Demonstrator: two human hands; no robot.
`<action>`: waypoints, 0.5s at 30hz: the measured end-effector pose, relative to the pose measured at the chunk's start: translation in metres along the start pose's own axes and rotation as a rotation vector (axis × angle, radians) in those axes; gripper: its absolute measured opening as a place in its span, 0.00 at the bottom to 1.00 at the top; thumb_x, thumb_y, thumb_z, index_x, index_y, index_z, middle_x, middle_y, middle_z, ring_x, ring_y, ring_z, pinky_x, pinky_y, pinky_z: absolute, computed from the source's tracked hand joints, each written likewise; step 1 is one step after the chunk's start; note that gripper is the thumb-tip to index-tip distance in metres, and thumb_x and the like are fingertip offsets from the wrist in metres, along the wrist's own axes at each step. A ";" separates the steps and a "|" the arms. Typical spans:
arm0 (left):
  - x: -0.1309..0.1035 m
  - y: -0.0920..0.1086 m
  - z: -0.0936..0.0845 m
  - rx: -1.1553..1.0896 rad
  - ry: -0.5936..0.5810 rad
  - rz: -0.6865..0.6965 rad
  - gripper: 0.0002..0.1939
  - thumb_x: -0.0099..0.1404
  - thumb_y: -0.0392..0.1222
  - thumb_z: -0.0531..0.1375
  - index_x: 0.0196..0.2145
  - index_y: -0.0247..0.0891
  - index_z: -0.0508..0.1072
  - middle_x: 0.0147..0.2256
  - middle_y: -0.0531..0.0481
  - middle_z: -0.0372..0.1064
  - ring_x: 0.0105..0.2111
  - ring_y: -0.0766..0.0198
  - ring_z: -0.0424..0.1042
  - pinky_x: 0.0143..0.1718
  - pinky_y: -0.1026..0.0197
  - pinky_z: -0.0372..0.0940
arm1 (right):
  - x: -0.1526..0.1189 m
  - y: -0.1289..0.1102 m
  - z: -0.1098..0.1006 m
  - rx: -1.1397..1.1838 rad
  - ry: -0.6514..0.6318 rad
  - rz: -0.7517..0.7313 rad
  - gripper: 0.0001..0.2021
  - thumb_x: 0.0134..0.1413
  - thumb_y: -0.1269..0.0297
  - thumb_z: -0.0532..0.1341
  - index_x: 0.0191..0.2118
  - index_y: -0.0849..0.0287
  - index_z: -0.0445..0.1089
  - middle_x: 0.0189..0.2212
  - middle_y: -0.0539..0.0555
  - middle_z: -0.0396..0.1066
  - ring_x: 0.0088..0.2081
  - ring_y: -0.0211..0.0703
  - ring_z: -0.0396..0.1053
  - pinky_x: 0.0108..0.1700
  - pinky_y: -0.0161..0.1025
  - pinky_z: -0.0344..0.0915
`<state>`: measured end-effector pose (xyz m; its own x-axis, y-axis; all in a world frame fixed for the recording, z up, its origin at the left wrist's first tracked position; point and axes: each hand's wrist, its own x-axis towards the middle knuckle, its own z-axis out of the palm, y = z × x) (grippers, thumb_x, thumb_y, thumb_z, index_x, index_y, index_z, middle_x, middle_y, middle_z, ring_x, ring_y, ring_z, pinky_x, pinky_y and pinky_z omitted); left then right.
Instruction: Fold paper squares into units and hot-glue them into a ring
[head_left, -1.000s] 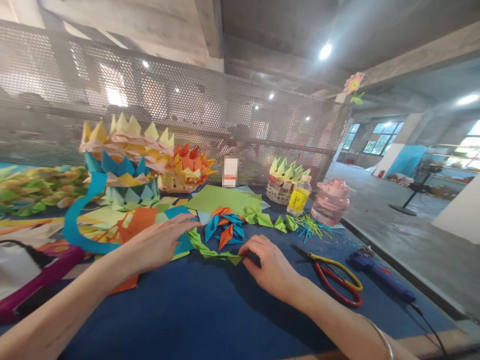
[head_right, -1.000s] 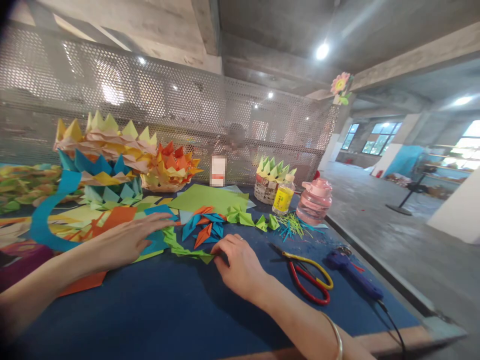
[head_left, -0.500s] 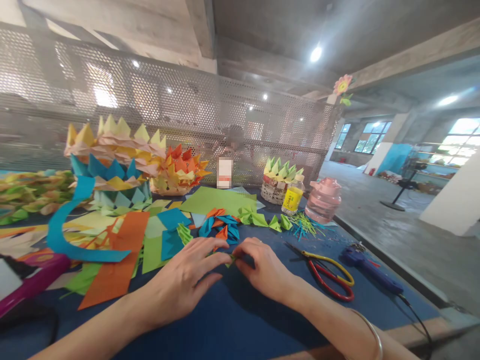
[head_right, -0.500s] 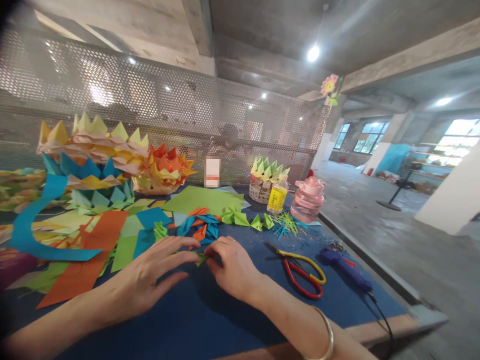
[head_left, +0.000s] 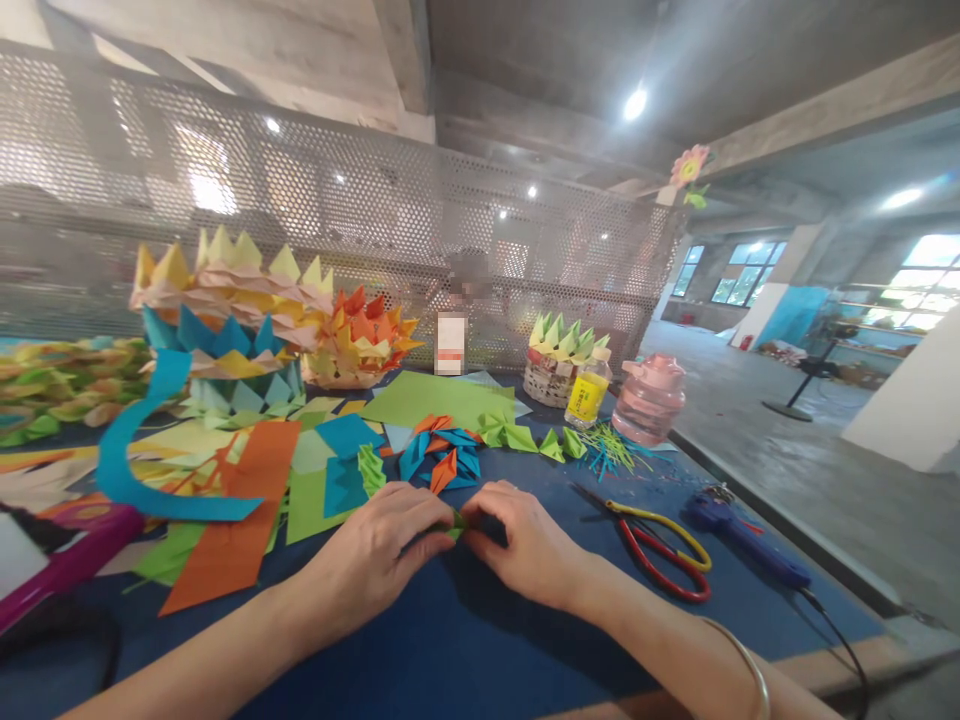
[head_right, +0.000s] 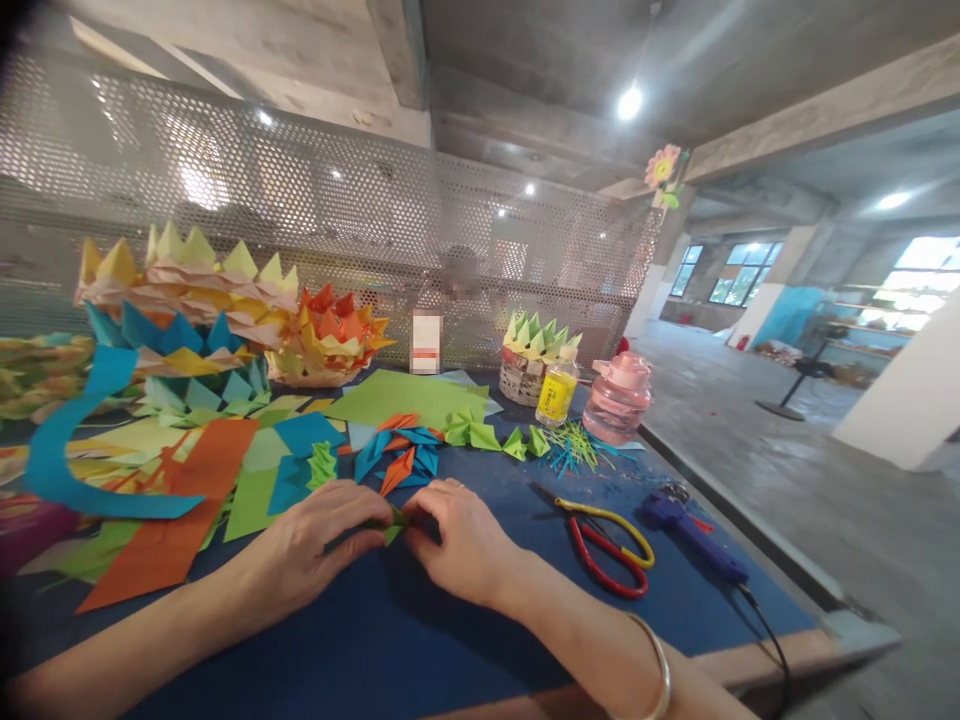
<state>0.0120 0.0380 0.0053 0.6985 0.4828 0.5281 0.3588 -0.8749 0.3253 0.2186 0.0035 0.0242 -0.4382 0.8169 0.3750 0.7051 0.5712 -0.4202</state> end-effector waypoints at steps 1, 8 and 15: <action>0.000 0.000 0.001 -0.008 -0.001 -0.011 0.07 0.72 0.38 0.51 0.37 0.40 0.68 0.34 0.53 0.70 0.35 0.63 0.68 0.41 0.60 0.60 | 0.000 0.000 0.000 0.001 -0.006 0.002 0.06 0.52 0.77 0.63 0.34 0.59 0.71 0.31 0.51 0.73 0.34 0.41 0.68 0.39 0.37 0.63; -0.002 -0.003 0.013 -0.004 0.022 -0.039 0.05 0.68 0.33 0.56 0.33 0.39 0.68 0.32 0.55 0.70 0.33 0.63 0.68 0.41 0.58 0.58 | -0.002 -0.002 -0.002 -0.001 -0.068 -0.003 0.08 0.51 0.75 0.64 0.37 0.59 0.71 0.33 0.51 0.75 0.35 0.42 0.70 0.40 0.37 0.64; -0.001 -0.005 0.011 0.023 -0.002 -0.014 0.05 0.67 0.32 0.57 0.33 0.40 0.68 0.32 0.55 0.70 0.33 0.62 0.68 0.40 0.59 0.57 | 0.001 -0.005 -0.013 0.009 -0.006 -0.008 0.08 0.53 0.74 0.63 0.40 0.59 0.71 0.37 0.52 0.76 0.39 0.41 0.72 0.44 0.37 0.66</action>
<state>0.0161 0.0409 -0.0053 0.6950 0.4946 0.5218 0.3825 -0.8689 0.3142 0.2221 0.0005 0.0374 -0.4473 0.8127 0.3734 0.6966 0.5785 -0.4244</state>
